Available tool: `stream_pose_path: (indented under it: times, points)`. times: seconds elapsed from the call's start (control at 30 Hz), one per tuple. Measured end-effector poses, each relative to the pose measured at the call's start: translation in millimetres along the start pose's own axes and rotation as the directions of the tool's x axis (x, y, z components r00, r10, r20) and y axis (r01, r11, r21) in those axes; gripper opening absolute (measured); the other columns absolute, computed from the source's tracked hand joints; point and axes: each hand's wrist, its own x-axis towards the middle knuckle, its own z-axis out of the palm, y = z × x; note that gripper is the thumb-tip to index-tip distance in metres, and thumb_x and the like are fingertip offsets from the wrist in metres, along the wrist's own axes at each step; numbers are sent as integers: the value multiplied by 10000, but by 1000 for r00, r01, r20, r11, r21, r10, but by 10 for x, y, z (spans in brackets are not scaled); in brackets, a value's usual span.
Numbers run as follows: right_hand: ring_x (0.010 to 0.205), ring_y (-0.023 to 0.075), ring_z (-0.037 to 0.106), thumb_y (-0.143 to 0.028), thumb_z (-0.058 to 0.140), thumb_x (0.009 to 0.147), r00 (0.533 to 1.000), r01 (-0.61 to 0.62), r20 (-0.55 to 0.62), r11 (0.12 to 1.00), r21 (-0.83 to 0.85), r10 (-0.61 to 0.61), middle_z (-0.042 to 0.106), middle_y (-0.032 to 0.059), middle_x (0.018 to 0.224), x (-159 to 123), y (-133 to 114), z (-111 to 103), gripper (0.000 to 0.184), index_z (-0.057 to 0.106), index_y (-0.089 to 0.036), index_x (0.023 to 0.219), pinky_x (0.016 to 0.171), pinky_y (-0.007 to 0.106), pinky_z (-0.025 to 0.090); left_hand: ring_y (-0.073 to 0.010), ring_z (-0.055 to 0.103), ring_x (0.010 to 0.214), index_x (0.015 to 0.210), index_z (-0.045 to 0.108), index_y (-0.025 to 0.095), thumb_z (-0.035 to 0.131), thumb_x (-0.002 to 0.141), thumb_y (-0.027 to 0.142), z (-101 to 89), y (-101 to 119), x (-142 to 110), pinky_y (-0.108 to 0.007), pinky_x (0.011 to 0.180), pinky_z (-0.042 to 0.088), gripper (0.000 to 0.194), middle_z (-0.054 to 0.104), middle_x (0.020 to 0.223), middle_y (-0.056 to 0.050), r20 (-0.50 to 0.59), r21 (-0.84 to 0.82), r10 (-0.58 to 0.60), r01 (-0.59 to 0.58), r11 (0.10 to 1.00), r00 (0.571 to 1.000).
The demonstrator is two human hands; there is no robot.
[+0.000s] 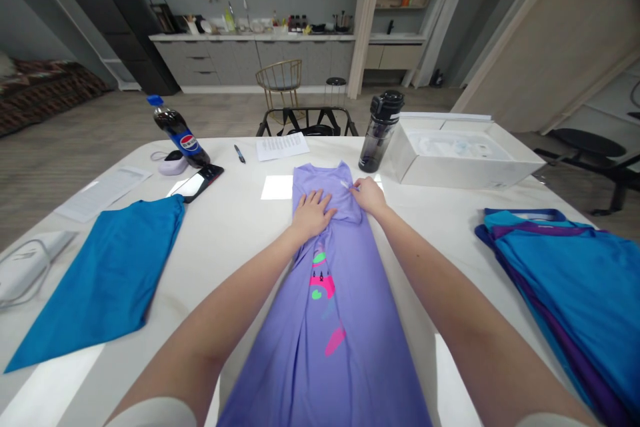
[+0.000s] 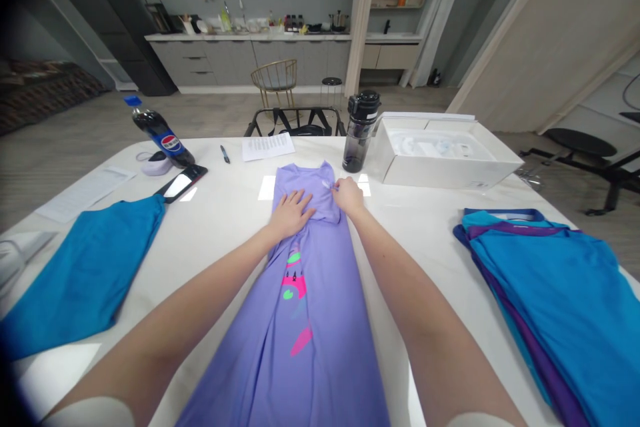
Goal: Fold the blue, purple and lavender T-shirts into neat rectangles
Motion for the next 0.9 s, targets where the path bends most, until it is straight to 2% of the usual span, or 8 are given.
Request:
stream_pose_path:
  times: [0.13, 0.27, 0.37, 0.43, 0.57, 0.73, 0.83, 0.9]
  points:
    - [1103, 300, 608, -350, 472, 1016, 981, 15, -192, 999, -49, -24, 640, 151, 1181, 26, -91, 14, 275, 672, -181, 1101, 910, 384, 441, -291, 300, 1534, 1572, 392, 259, 290, 1031, 583, 63, -14, -40, -492, 1264, 195, 639, 383, 1641, -89, -101, -15, -21, 20, 1000, 995]
    - [1078, 316, 622, -334, 512, 997, 990, -109, -91, 993, -41, 105, 631, 164, 1205, -6, -57, 74, 285, 614, -164, 1200, 888, 412, 448, -301, 287, 1538, 1575, 392, 234, 276, 1019, 624, 48, -11, -44, -507, 1267, 181, 689, 369, 1646, -107, -100, -13, -32, 31, 999, 995]
    - [1084, 311, 622, -398, 516, 1003, 989, -81, -125, 997, -5, 80, 598, 163, 1272, -111, 11, 101, 397, 537, -184, 1337, 868, 396, 452, -302, 270, 1546, 1571, 401, 237, 273, 1014, 636, 35, -5, -43, -514, 1268, 174, 698, 351, 1656, -103, -77, -7, -29, 28, 1000, 997]
    - [1070, 298, 625, -443, 500, 1012, 991, 17, -136, 1000, -3, -17, 594, 147, 1268, -280, 42, 91, 412, 542, -212, 1351, 869, 378, 448, -299, 269, 1546, 1566, 407, 252, 282, 1015, 630, 32, -2, -43, -519, 1266, 174, 680, 352, 1657, -91, -75, -2, -29, 29, 1000, 997]
    - [1030, 268, 637, -474, 454, 1035, 986, 167, -15, 986, -16, -167, 612, 119, 1231, -884, 47, 30, 422, 568, -260, 1381, 877, 343, 437, -308, 293, 1534, 1542, 437, 250, 323, 1018, 600, 23, 16, -55, -533, 1250, 194, 640, 373, 1646, -98, -82, 3, -27, 27, 1000, 996]
    - [1116, 295, 593, -472, 356, 1066, 989, 142, 73, 977, -156, -132, 605, 148, 1247, -1668, 8, -49, 491, 472, -306, 1514, 926, 375, 405, -272, 444, 1425, 1379, 582, 221, 352, 1043, 474, -84, 123, -125, -488, 1224, 239, 479, 537, 1511, -113, -161, 28, -18, 22, 999, 987]
    - [1143, 301, 564, -490, 341, 1065, 992, 117, 66, 967, -226, -105, 594, 153, 1258, -1870, -23, -86, 484, 518, -316, 1480, 960, 405, 384, -245, 555, 1273, 1234, 645, 200, 349, 1050, 347, -195, 213, -250, -423, 1146, 337, 378, 646, 1318, -118, -215, 36, 1, 7, 999, 977]
    - [1144, 298, 556, -496, 339, 1063, 994, 107, 52, 966, -237, -97, 594, 146, 1250, -1902, -44, -104, 474, 553, -318, 1446, 967, 413, 379, -243, 572, 1230, 1241, 631, 200, 366, 1038, 286, -257, 249, -400, -400, 1076, 389, 345, 651, 1276, -119, -247, 29, -29, 38, 999, 968]
